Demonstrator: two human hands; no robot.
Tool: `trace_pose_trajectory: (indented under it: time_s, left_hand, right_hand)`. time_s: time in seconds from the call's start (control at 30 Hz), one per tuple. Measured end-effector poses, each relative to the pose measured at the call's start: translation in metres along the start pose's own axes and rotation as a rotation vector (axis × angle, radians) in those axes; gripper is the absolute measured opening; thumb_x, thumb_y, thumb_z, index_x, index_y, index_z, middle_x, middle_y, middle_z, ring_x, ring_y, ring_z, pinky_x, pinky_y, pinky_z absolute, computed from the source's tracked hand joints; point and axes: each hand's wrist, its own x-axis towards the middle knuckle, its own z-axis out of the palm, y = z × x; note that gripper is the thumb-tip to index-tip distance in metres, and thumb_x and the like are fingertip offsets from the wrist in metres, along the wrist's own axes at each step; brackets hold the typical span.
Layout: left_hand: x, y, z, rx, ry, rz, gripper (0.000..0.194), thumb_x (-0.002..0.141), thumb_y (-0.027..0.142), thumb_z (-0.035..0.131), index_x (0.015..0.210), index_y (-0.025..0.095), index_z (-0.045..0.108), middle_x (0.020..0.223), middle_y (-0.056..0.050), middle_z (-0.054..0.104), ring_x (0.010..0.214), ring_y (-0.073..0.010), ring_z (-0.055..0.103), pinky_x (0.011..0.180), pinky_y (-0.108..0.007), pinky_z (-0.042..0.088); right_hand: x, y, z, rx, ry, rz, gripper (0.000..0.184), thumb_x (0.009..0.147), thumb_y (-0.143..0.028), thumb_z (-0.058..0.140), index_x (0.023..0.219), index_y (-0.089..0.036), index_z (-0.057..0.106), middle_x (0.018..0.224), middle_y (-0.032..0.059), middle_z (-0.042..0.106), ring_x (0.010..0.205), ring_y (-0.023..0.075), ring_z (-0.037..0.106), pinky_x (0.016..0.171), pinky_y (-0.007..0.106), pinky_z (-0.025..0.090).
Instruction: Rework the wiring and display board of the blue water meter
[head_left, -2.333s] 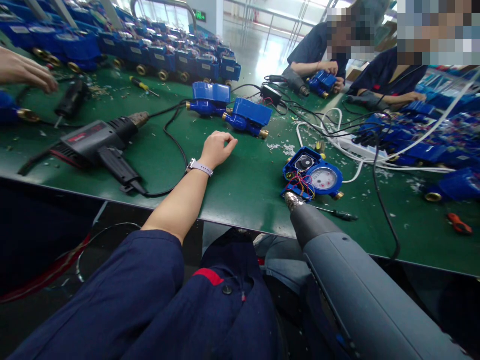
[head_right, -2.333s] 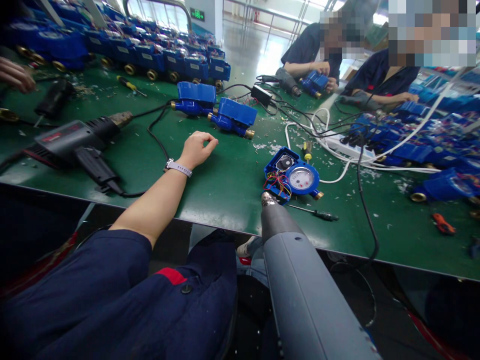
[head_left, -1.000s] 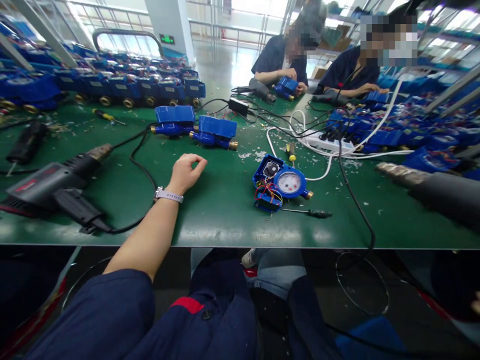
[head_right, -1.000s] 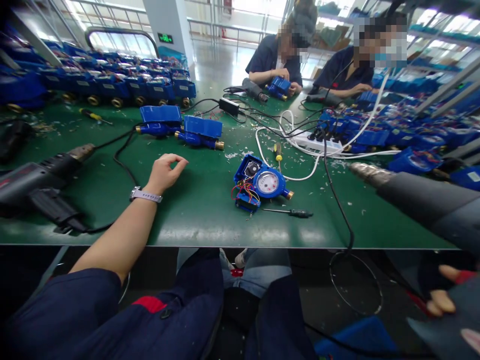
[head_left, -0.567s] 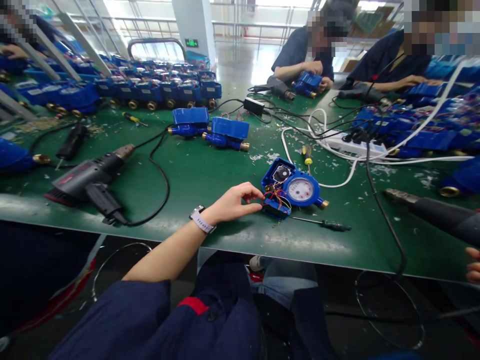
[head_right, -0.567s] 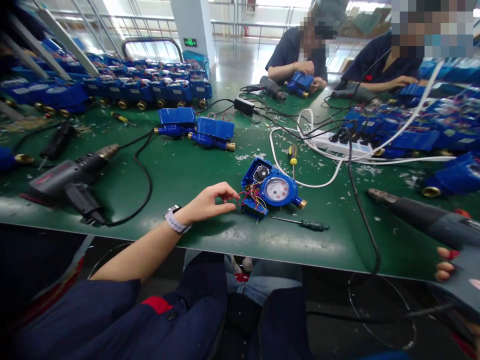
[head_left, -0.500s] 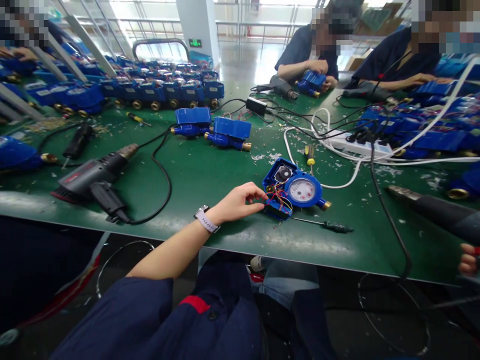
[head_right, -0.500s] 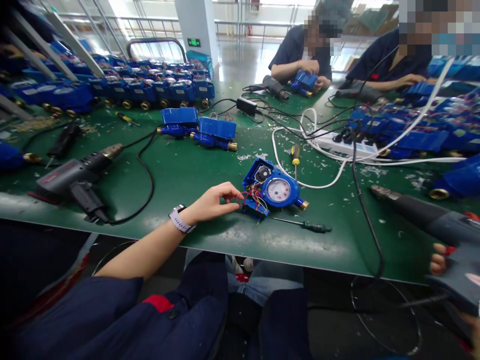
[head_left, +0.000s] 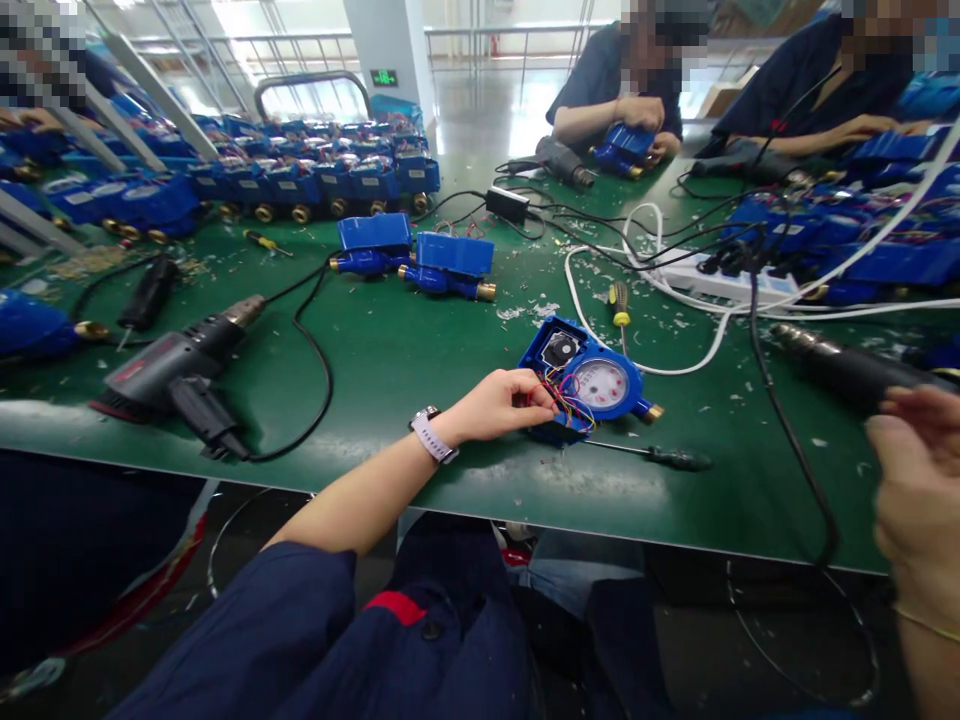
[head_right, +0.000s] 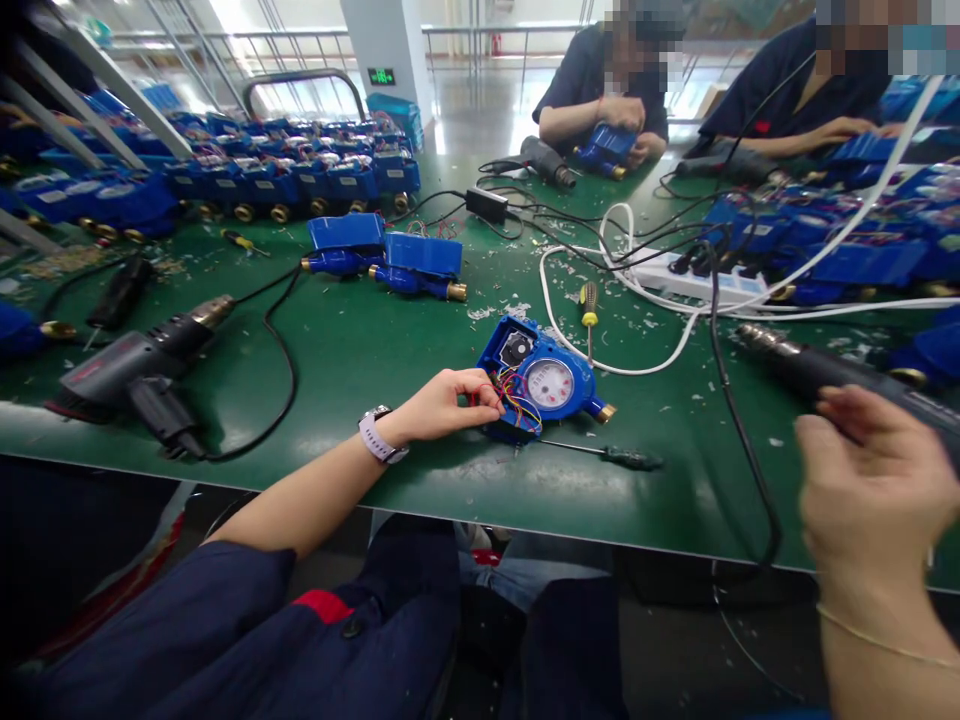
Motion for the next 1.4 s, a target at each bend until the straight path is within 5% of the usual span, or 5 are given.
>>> trace_pose_trajectory:
  time_s: [0.13,0.27,0.73,1.13,1.4]
  left_hand:
    - [0.000,0.004,0.007,-0.102,0.015,0.011,0.019,0.082,0.029,0.066,0.071,0.014,0.065,0.077,-0.003,0.067,0.073,-0.0126,0.058,0.072,-0.027,0.044]
    - [-0.007,0.003,0.012,-0.129,0.059,0.024,0.022,0.084,0.031,0.065,0.069,0.014,0.062,0.074,-0.002,0.064,0.071,-0.0122,0.055,0.070,-0.026,0.043]
    - [-0.017,0.001,0.021,-0.210,0.107,0.014,0.036,0.091,0.040,0.056,0.069,0.015,0.068,0.068,-0.001,0.057,0.067,-0.0114,0.052,0.068,-0.026,0.042]
    - [-0.017,0.007,0.016,-0.367,0.054,-0.056,0.034,0.081,0.048,0.068,0.077,0.015,0.071,0.072,-0.001,0.059,0.067,-0.0118,0.051,0.069,-0.028,0.042]
    - [-0.019,0.004,0.024,-0.652,0.053,-0.258,0.040,0.075,0.053,0.073,0.067,0.014,0.066,0.071,-0.002,0.062,0.064,-0.0101,0.053,0.065,-0.025,0.044]
  right_hand:
    - [-0.077,-0.108,0.047,0.081,-0.453,-0.358,0.035,0.083,-0.021,0.071,0.118,-0.022,0.067,0.113,0.0129,0.067,0.102,0.0272,0.064,0.089,0.045,0.051]
    - [-0.117,-0.154,0.084,0.177,-0.571,-0.552,0.025,0.088,-0.021,0.065,0.113,-0.020,0.063,0.120,0.0131,0.062,0.110,0.0278,0.059,0.092,0.046,0.048]
    - [-0.144,-0.169,0.116,-0.026,-0.438,-0.408,0.007,0.089,-0.027,0.067,0.090,-0.020,0.069,0.122,0.0094,0.062,0.116,0.0311,0.051,0.096,0.052,0.039]
    - [-0.136,-0.184,0.108,0.098,-0.574,-0.201,0.012,0.094,-0.025,0.059,0.090,-0.021,0.069,0.123,0.0055,0.064,0.113,0.0266,0.050,0.097,0.049,0.039]
    - [-0.132,-0.190,0.104,0.201,-0.724,-0.075,0.011,0.093,-0.024,0.056,0.084,-0.022,0.062,0.132,0.0042,0.057,0.123,0.0260,0.046,0.103,0.048,0.036]
